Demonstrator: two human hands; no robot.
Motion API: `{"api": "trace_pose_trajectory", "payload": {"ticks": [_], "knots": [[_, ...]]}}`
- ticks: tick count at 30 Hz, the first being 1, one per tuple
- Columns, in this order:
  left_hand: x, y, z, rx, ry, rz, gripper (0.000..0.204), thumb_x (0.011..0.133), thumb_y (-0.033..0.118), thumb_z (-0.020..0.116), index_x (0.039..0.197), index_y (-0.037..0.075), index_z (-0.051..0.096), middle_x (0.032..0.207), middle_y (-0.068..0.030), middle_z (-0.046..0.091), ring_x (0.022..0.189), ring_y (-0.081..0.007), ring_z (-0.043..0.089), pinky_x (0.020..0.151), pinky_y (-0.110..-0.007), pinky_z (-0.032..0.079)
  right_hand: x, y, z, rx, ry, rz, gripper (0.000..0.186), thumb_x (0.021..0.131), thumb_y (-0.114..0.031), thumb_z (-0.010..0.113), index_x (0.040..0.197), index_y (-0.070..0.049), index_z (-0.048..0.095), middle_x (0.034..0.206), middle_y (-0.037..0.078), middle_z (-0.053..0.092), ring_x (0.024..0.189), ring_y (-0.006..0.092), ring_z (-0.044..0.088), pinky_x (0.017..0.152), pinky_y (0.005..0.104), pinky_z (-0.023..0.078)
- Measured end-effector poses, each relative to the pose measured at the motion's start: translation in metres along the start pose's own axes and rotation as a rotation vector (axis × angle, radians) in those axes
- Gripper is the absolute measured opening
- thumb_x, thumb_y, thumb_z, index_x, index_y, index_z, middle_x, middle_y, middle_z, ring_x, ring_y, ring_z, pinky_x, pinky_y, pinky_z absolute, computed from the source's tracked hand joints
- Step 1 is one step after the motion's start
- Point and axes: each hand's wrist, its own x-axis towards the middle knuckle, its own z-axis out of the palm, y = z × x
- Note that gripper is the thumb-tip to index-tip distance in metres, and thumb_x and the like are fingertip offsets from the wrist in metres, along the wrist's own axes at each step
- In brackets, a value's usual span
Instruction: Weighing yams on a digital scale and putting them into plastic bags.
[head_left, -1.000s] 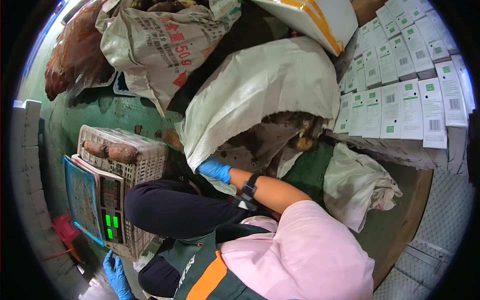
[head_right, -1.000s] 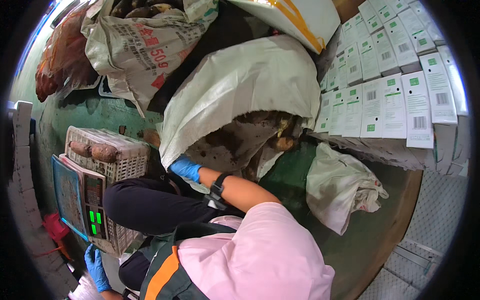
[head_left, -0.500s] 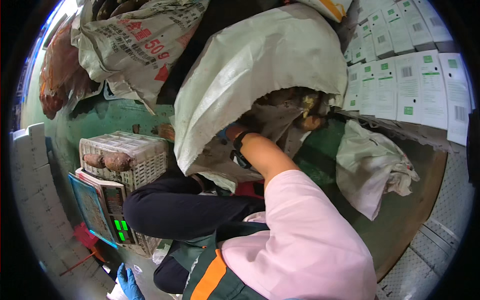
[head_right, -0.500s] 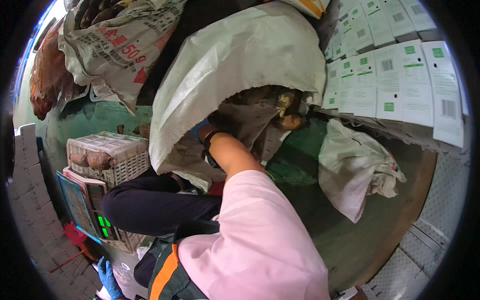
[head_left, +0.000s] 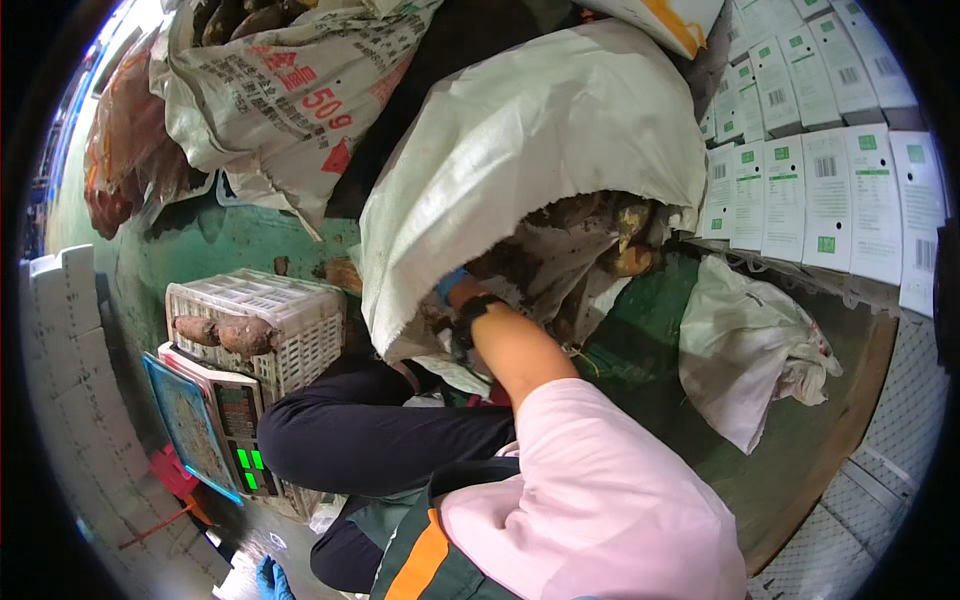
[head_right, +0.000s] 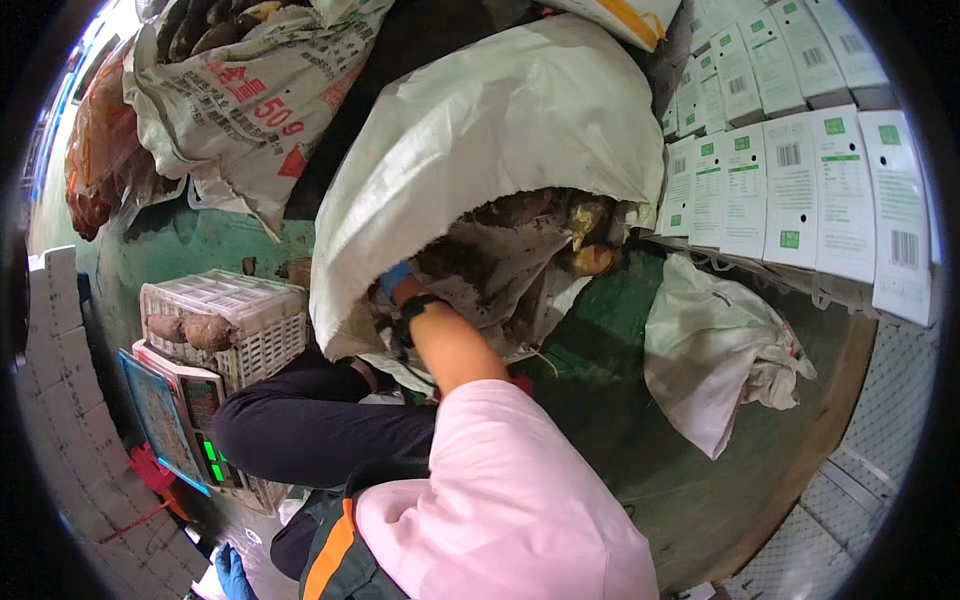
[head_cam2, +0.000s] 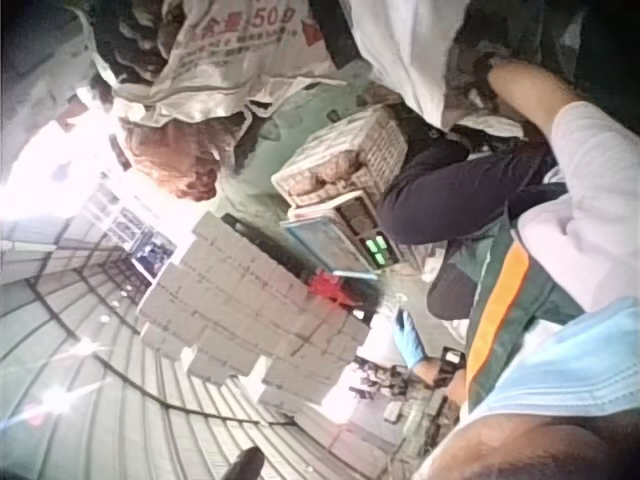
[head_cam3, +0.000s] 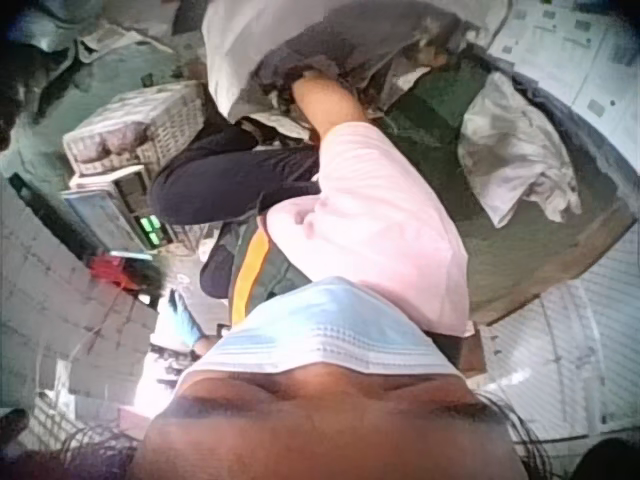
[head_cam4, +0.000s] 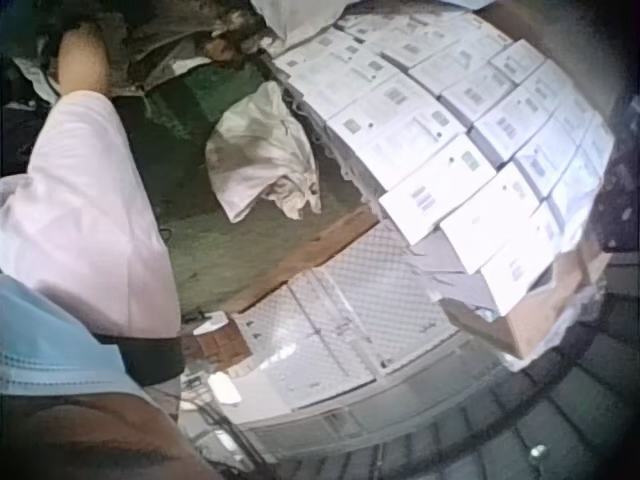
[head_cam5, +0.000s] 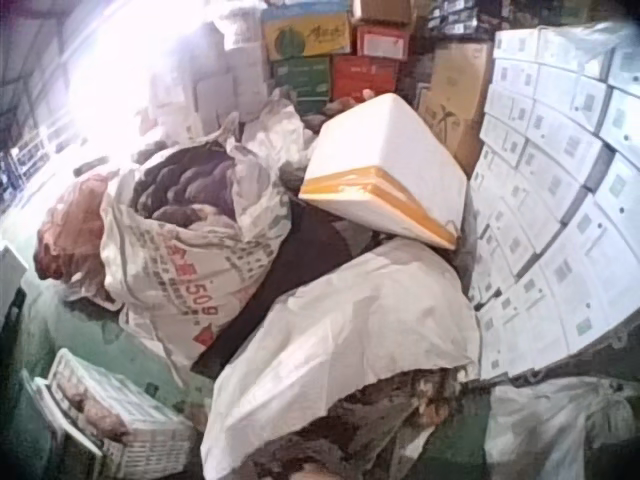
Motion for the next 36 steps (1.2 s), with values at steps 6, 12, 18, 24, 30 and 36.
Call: {"api": "trace_pose_trajectory", "payload": {"ticks": [6, 12, 18, 24, 30, 36], "knots": [[0.012, -0.009, -0.002, 0.058, 0.041, 0.108, 0.035, 0.088, 0.019, 0.055, 0.118, 0.001, 0.053, 0.119, -0.0131, 0.055, 0.106, -0.0222, 0.050, 0.093, -0.033, 0.038, -0.033, -0.028, -0.089, 0.099, 0.086, 0.261, 0.056, 0.072, -0.022, 0.068, 0.117, 0.004, 0.046, 0.106, 0.016, 0.060, 0.099, 0.0267, 0.056, 0.086, 0.0340, 0.043], [0.031, -0.015, 0.003, 0.082, 0.036, 0.281, 0.035, 0.086, 0.022, 0.059, 0.116, 0.004, 0.056, 0.115, -0.0135, 0.055, 0.102, -0.0240, 0.049, 0.093, -0.034, 0.038, -0.060, 0.029, -0.237, 0.165, -0.036, 0.483, 0.025, 0.076, -0.014, 0.058, 0.095, 0.000, 0.067, 0.092, 0.012, 0.066, 0.085, 0.0183, 0.059, 0.077, 0.0310, 0.046], [0.005, 0.001, -0.013, 0.092, 0.018, 0.306, 0.035, 0.087, 0.023, 0.058, 0.114, 0.001, 0.057, 0.111, -0.0138, 0.055, 0.102, -0.0232, 0.050, 0.092, -0.034, 0.038, -0.086, 0.228, -0.280, -0.155, 0.325, 0.761, 0.026, 0.077, -0.013, 0.049, 0.099, -0.001, 0.058, 0.094, 0.019, 0.061, 0.084, 0.0311, 0.058, 0.074, 0.0374, 0.045], [-0.013, -0.009, -0.023, 0.049, 0.073, 0.085, 0.035, 0.087, 0.020, 0.057, 0.116, 0.001, 0.055, 0.113, -0.0110, 0.055, 0.102, -0.0213, 0.050, 0.091, -0.032, 0.038, -0.060, 0.166, -0.187, 0.116, 0.269, 0.549, 0.037, 0.079, -0.007, 0.052, 0.116, -0.001, 0.051, 0.109, 0.014, 0.058, 0.101, 0.0294, 0.054, 0.083, 0.0364, 0.045], [0.019, -0.013, -0.009, -0.084, -0.031, 0.078, 0.035, 0.086, 0.018, 0.057, 0.117, 0.001, 0.054, 0.113, -0.0100, 0.055, 0.102, -0.0206, 0.050, 0.091, -0.031, 0.039, -0.063, 0.114, -0.239, 0.115, 0.471, 0.435, 0.057, 0.070, -0.020, 0.066, 0.119, 0.002, 0.049, 0.114, 0.013, 0.056, 0.108, 0.0289, 0.051, 0.088, 0.0365, 0.042], [0.037, -0.014, -0.014, -0.207, -0.036, 0.140, 0.036, 0.086, 0.016, 0.057, 0.118, 0.001, 0.053, 0.113, -0.0080, 0.055, 0.101, -0.0192, 0.050, 0.090, -0.031, 0.039, -0.120, 0.065, -0.312, 0.266, 0.201, 0.798, 0.048, 0.069, -0.022, 0.064, 0.110, 0.000, 0.056, 0.106, 0.011, 0.058, 0.098, 0.0274, 0.055, 0.082, 0.0352, 0.046]]}}
